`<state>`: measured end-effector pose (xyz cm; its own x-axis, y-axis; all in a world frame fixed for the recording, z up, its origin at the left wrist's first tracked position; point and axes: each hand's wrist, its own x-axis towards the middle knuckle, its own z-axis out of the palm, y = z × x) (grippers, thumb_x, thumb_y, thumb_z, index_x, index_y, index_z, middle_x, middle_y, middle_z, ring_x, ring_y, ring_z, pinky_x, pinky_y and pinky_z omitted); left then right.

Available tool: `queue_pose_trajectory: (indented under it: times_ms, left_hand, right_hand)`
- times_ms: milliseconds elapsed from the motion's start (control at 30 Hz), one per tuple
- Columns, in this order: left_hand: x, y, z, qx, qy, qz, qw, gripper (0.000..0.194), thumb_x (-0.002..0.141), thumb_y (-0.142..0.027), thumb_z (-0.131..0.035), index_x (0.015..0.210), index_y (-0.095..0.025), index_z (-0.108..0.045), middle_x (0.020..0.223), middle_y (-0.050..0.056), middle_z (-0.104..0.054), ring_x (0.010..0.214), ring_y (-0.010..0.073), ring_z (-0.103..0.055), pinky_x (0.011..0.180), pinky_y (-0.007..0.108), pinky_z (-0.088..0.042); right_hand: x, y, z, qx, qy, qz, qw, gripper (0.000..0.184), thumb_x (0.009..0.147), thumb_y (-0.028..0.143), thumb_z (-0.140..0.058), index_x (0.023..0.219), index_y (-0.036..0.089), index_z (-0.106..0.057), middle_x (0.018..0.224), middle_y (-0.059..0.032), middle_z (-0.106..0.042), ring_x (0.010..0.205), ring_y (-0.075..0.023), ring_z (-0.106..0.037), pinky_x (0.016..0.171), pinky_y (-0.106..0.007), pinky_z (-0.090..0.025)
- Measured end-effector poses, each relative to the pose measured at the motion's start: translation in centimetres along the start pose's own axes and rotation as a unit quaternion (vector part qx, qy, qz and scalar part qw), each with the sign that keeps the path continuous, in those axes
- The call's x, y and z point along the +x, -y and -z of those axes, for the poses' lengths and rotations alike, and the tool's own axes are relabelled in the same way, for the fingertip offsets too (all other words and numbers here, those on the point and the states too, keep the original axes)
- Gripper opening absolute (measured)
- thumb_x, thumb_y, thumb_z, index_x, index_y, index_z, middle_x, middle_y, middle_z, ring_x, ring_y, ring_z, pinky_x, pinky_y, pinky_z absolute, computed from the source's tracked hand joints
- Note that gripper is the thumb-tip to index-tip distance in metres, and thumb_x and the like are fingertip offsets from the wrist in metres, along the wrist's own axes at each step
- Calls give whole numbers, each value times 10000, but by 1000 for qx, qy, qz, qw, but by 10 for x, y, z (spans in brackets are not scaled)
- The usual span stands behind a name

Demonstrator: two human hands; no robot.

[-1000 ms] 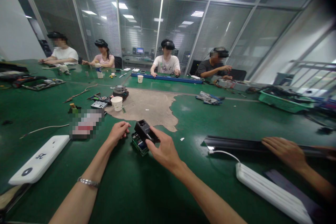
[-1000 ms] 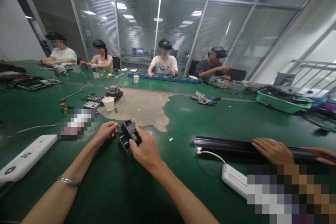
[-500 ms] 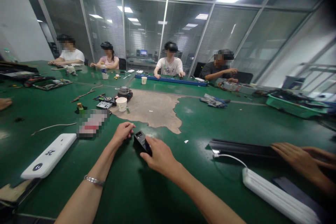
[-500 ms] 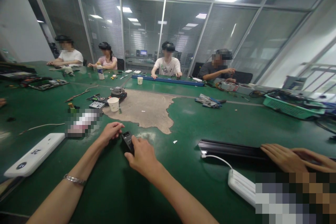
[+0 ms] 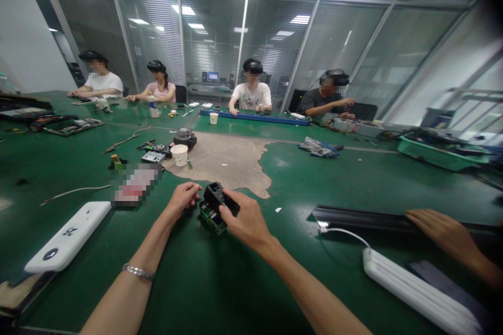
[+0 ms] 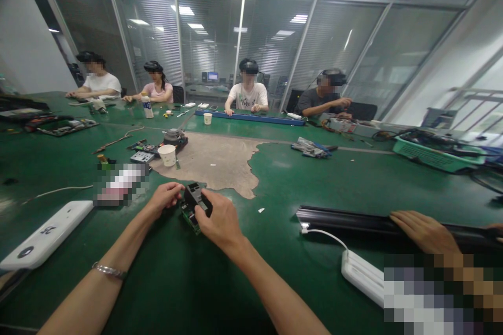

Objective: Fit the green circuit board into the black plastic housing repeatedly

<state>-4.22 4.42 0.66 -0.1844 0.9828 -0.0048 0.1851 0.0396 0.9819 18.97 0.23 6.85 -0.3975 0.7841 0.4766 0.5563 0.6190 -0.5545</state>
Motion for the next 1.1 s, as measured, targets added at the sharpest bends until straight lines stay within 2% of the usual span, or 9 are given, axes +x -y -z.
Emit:
queue_pose_trajectory:
  times_ms: [133, 233, 333, 500, 633, 733, 900, 1100]
  left_hand:
    - [0, 0, 0, 7, 0, 12, 1000, 379, 763, -499, -579, 896, -153, -655, 612, -28, -574, 386, 58, -448, 335, 157, -240]
    - [1, 0, -1, 17, 2, 9, 1000, 367, 779, -489, -566, 902, -154, -655, 618, -26, -572, 393, 57, -451, 334, 151, -235]
    - [1, 2, -1, 16, 5, 4, 1000, 369, 780, -489, -564, 906, -155, -654, 622, -26, -570, 395, 56, -450, 333, 149, -228]
    - [1, 2, -1, 16, 4, 8, 1000, 381, 770, -498, -572, 911, -154, -656, 621, -24, -574, 391, 56, -448, 335, 151, -231]
    - [2, 2, -1, 16, 5, 10, 1000, 383, 765, -499, -579, 912, -154, -658, 620, -22, -576, 389, 58, -455, 338, 155, -235]
    - [3, 3, -1, 15, 8, 7, 1000, 382, 770, -500, -576, 907, -153, -658, 615, -21, -574, 387, 58, -453, 337, 155, -237]
    - [2, 3, -1, 12, 7, 3, 1000, 390, 766, -508, -583, 895, -148, -656, 606, -21, -570, 384, 61, -454, 335, 155, -243]
    - [-1, 0, -1, 13, 8, -3, 1000, 393, 782, -508, -570, 893, -142, -659, 499, -50, -501, 346, 59, -401, 337, 159, -231]
  right_hand:
    - [-4, -28, 2, -49, -24, -49, 997, 404, 826, 267, -546, 1217, 179, -598, 1147, -94, -661, 1047, -234, -611, 948, -366, -454]
    - [-13, -46, -6, -94, 0, -68, 993, 467, 802, 238, -553, 1264, 172, -560, 1158, -109, -647, 1065, -243, -597, 954, -368, -447]
    - [-20, -54, -12, -106, 20, -72, 992, 532, 788, 251, -569, 1310, 163, -519, 1179, -118, -628, 1079, -250, -582, 955, -375, -448]
    - [-22, -56, -14, -91, -4, -72, 993, 510, 800, 276, -569, 1295, 157, -537, 1191, -118, -621, 1101, -256, -566, 969, -394, -442]
    - [-17, -47, -7, -34, -41, -77, 996, 434, 834, 273, -543, 1249, 151, -578, 1161, -112, -647, 1079, -239, -592, 980, -385, -442]
    - [-13, -28, 0, 29, -48, -46, 997, 421, 857, 300, -540, 1257, 172, -573, 1181, -96, -644, 1079, -222, -601, 973, -372, -452]
    - [-10, 5, 4, 26, 0, 8, 1000, 406, 829, 274, -573, 1227, 195, -590, 1144, -84, -660, 1051, -234, -604, 958, -386, -453]
    - [-12, 16, -7, -30, 43, 19, 998, 434, 835, 282, -567, 1260, 194, -544, 1119, -91, -646, 1030, -239, -586, 924, -374, -453]
